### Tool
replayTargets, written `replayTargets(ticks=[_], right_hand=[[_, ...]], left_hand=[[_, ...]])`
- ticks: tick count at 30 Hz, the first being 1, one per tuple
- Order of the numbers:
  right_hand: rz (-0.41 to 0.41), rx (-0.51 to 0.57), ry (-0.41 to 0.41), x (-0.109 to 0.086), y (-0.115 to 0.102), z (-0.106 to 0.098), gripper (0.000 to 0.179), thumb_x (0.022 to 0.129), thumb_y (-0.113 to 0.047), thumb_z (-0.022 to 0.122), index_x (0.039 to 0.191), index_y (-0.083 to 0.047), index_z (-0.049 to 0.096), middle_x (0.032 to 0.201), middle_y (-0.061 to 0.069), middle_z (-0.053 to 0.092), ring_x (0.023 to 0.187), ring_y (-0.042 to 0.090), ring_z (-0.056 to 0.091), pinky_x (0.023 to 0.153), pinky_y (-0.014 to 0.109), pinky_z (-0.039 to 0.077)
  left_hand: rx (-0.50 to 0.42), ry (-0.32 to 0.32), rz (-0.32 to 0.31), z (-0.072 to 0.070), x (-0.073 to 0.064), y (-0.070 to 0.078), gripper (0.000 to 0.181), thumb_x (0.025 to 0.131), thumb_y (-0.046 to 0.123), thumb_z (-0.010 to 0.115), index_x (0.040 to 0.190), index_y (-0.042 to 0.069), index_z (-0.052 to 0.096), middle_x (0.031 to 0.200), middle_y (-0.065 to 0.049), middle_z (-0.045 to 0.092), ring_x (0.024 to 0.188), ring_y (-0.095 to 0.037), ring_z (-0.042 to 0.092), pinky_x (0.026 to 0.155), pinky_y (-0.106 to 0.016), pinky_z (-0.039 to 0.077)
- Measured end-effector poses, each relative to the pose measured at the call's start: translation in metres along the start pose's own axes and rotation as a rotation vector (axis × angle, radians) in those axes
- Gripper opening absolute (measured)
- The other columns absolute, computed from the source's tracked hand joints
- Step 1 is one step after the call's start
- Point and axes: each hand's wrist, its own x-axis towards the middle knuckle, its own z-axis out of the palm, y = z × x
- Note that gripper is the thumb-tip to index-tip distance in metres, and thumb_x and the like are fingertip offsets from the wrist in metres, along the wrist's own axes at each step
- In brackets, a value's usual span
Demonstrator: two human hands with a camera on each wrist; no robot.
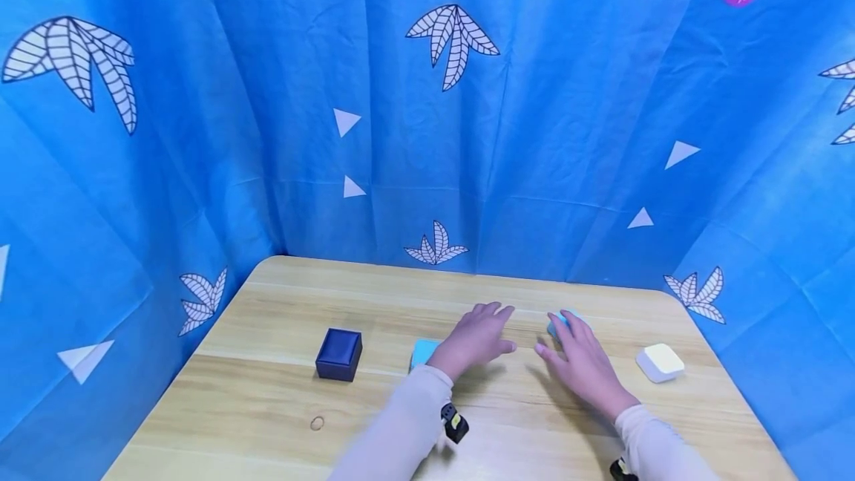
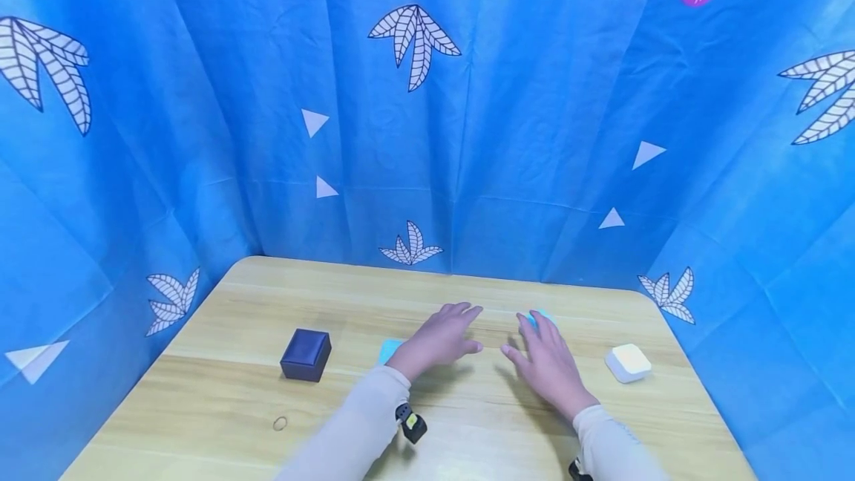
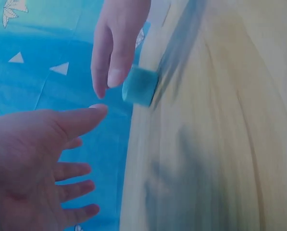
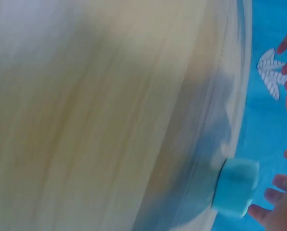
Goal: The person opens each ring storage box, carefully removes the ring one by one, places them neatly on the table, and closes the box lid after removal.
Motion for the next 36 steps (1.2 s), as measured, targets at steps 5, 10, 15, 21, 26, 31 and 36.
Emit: replayTargets(ticks=[5, 10, 15, 21, 26, 31, 36], right_hand=[[0.068, 0.001, 0.017, 0.001, 0.02, -0.006, 0.079, 0.099, -0.055, 0.055, 0.155, -0.004, 0.034, 0.157, 0.029, 0.028, 0.141, 0.052, 0.029, 0.106, 0.074, 0.032], [0.136, 0.026, 0.011, 0.006, 0.035, -0.01, 0.082, 0.099, -0.055, 0.054, 0.156, -0.001, 0.03, 0.156, 0.033, 0.027, 0.14, 0.055, 0.027, 0.108, 0.075, 0.028], [0.197, 0.058, -0.025, 0.006, 0.046, -0.014, 0.087, 0.099, -0.058, 0.051, 0.157, 0.001, 0.024, 0.154, 0.037, 0.028, 0.139, 0.058, 0.026, 0.109, 0.075, 0.025], [0.21, 0.068, -0.036, 0.004, 0.054, -0.014, 0.088, 0.098, -0.056, 0.055, 0.156, 0.004, 0.026, 0.147, 0.038, 0.04, 0.135, 0.058, 0.033, 0.109, 0.073, 0.027], [0.188, 0.085, -0.019, 0.005, 0.058, -0.007, 0.086, 0.095, -0.051, 0.064, 0.152, 0.007, 0.034, 0.134, 0.033, 0.058, 0.127, 0.056, 0.045, 0.107, 0.071, 0.033], [0.182, 0.107, -0.02, 0.008, 0.06, -0.001, 0.085, 0.093, -0.052, 0.066, 0.149, 0.007, 0.039, 0.129, 0.03, 0.062, 0.125, 0.054, 0.051, 0.106, 0.069, 0.037], [0.183, 0.124, 0.001, 0.009, 0.063, -0.005, 0.077, 0.093, -0.047, 0.069, 0.145, 0.005, 0.046, 0.122, 0.027, 0.066, 0.118, 0.049, 0.058, 0.101, 0.067, 0.043]], left_hand=[[-0.033, 0.012, 0.02, 0.014, 0.013, 0.013, 0.072, 0.094, 0.045, 0.068, 0.156, 0.025, 0.038, 0.157, 0.0, 0.043, 0.143, -0.023, 0.042, 0.116, -0.043, 0.039], [-0.095, 0.032, 0.026, 0.028, 0.025, 0.015, 0.071, 0.094, 0.038, 0.07, 0.156, 0.024, 0.038, 0.154, 0.002, 0.048, 0.14, -0.022, 0.046, 0.116, -0.042, 0.04], [-0.133, 0.035, 0.037, 0.038, 0.036, 0.018, 0.068, 0.094, 0.031, 0.071, 0.155, 0.026, 0.04, 0.152, 0.003, 0.05, 0.138, -0.02, 0.049, 0.113, -0.039, 0.043], [-0.193, 0.035, 0.067, 0.043, 0.049, 0.021, 0.066, 0.095, 0.026, 0.071, 0.154, 0.026, 0.042, 0.149, 0.003, 0.054, 0.136, -0.017, 0.051, 0.114, -0.036, 0.043], [-0.182, 0.006, 0.09, 0.051, 0.062, 0.02, 0.067, 0.094, 0.026, 0.071, 0.155, 0.027, 0.041, 0.147, 0.003, 0.055, 0.134, -0.015, 0.053, 0.114, -0.034, 0.042], [-0.173, -0.009, 0.069, 0.058, 0.074, 0.021, 0.07, 0.095, 0.025, 0.07, 0.156, 0.026, 0.038, 0.15, 0.005, 0.052, 0.139, -0.014, 0.049, 0.116, -0.034, 0.04], [-0.266, -0.027, 0.059, 0.063, 0.09, 0.025, 0.073, 0.094, 0.022, 0.071, 0.158, 0.026, 0.034, 0.144, 0.007, 0.058, 0.134, -0.012, 0.054, 0.114, -0.033, 0.042]])
